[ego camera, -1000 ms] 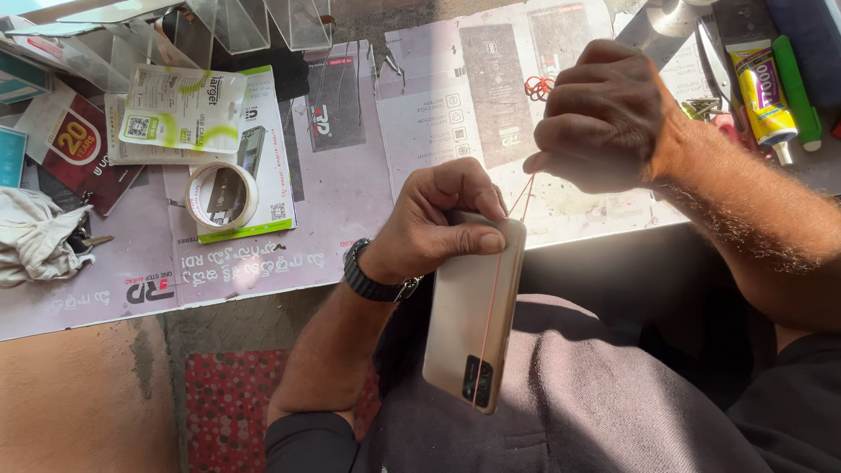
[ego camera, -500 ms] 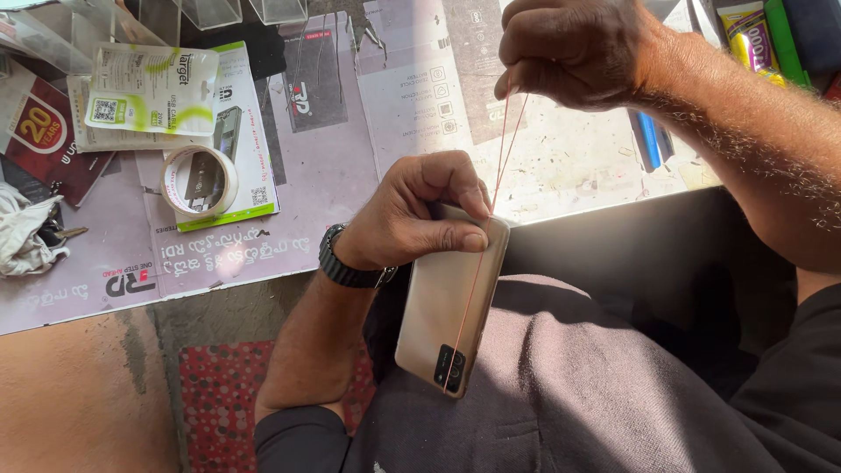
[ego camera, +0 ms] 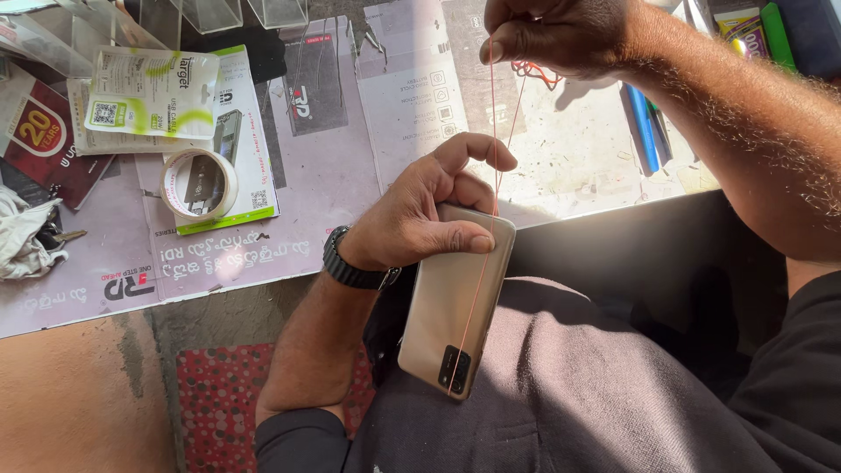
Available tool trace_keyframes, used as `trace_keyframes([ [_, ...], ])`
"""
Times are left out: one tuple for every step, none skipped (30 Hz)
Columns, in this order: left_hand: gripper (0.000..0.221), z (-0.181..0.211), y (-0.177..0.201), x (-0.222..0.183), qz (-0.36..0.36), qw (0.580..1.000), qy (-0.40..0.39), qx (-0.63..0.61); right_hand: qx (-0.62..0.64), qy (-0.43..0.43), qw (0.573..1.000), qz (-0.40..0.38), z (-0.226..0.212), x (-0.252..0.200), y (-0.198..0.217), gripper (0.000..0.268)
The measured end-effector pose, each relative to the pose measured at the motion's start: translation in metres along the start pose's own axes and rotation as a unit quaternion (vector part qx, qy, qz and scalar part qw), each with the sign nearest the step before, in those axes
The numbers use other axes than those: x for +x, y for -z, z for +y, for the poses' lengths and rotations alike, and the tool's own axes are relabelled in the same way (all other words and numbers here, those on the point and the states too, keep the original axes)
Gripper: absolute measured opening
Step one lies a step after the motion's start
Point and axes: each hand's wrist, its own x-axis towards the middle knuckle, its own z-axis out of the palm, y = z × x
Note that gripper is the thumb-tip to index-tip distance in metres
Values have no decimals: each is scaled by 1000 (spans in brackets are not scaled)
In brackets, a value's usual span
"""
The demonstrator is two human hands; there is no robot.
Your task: The person handles a smartphone with a cracked screen, places a new screen protector on it, and secures it using multiple rubber bands. The person repeatedly adjusts the bands to ensure the protector adheres properly.
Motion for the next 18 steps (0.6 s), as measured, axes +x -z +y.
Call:
trace_keyframes([
  [70,-2,0,1,2,1000,-3,5,-13,-2,1000,3,3,1,0,27],
  [68,-3,0,1,5,1000,-5,10,-27,16,999,7,5,2,-1,28],
  [64,-4,1,0,9,1000,-10,12,-40,34,999,11,8,3,-2,29],
  [60,-5,2,0,12,1000,-14,16,-53,53,997,16,11,4,-3,31],
  [56,-7,4,-1,16,1000,-19,19,-61,32,998,16,14,3,-4,29],
  [51,-8,5,-1,15,999,-24,14,-68,10,997,15,17,3,-4,28],
  [47,-9,7,-2,15,999,-29,10,-76,-11,997,15,20,3,-5,27],
  [43,-9,8,-2,15,999,-35,6,-78,13,997,23,23,3,-5,28],
  [41,-10,10,-3,21,999,-35,3,-80,36,996,30,26,3,-5,29],
  [39,-10,11,-3,28,999,-36,0,-82,60,994,37,28,3,-4,30],
  [36,-10,13,-4,34,999,-37,-4,-87,58,994,33,31,3,-4,30],
  [35,-10,14,-4,45,998,-38,-10,-93,55,994,29,33,3,-3,30],
  [33,-10,15,-5,55,998,-38,-16,-99,52,993,25,35,2,-3,30],
  [32,-10,16,-6,67,997,-40,-23,-90,40,995,24,36,2,-4,29],
  [32,-11,16,-6,66,996,-45,-29,-81,28,996,23,37,2,-5,28],
  [31,-11,17,-5,66,996,-50,-34,-71,17,997,22,38,2,-6,27],
  [31,-12,17,-5,65,996,-55,-39,-56,16,998,25,39,2,-8,27],
  [31,-12,18,-4,68,996,-53,-38,-41,14,999,28,40,2,-9,26],
])
